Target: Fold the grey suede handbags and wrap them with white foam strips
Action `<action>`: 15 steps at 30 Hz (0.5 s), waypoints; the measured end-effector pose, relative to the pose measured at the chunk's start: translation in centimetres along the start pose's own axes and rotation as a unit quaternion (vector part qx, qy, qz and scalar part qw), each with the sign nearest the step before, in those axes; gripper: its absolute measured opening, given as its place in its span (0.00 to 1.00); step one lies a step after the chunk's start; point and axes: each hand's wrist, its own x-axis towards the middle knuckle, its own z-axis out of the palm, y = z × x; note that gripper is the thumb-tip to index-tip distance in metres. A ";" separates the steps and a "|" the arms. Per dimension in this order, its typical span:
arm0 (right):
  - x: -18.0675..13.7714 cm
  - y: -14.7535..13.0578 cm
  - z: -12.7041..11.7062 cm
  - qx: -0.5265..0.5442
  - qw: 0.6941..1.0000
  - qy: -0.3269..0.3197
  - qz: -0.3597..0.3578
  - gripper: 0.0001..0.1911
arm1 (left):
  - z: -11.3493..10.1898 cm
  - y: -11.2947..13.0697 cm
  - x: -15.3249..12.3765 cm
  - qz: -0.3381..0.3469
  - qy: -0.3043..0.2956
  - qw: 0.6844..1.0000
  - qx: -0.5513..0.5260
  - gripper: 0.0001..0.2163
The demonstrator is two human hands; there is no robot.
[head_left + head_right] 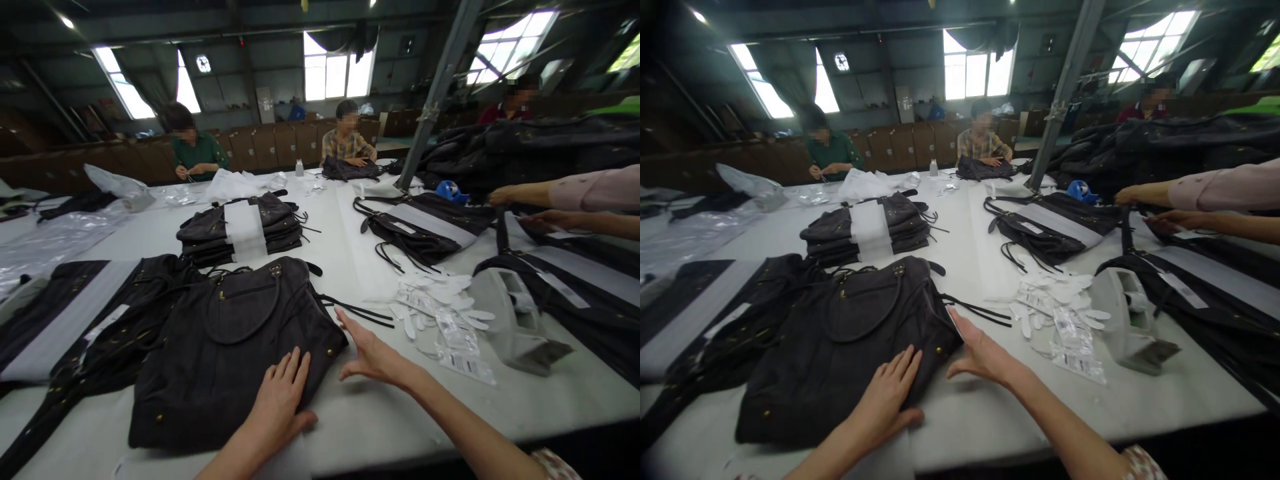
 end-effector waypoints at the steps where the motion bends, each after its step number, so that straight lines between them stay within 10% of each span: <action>1: 0.2 -0.7 -0.5 -0.068 0.997 0.003 -0.033 0.67 | 0.1 -0.5 -0.7 0.003 0.012 1.000 0.008 0.41; 10: 5.6 -5.4 -1.8 -0.306 0.914 -0.144 -0.225 0.20 | 0.3 -6.1 -4.8 -0.025 0.055 0.991 0.121 0.29; 15: 6.2 -4.4 -2.5 -0.311 0.921 -0.142 -0.185 0.17 | -3.4 -7.0 -3.9 -0.038 0.057 0.996 0.065 0.25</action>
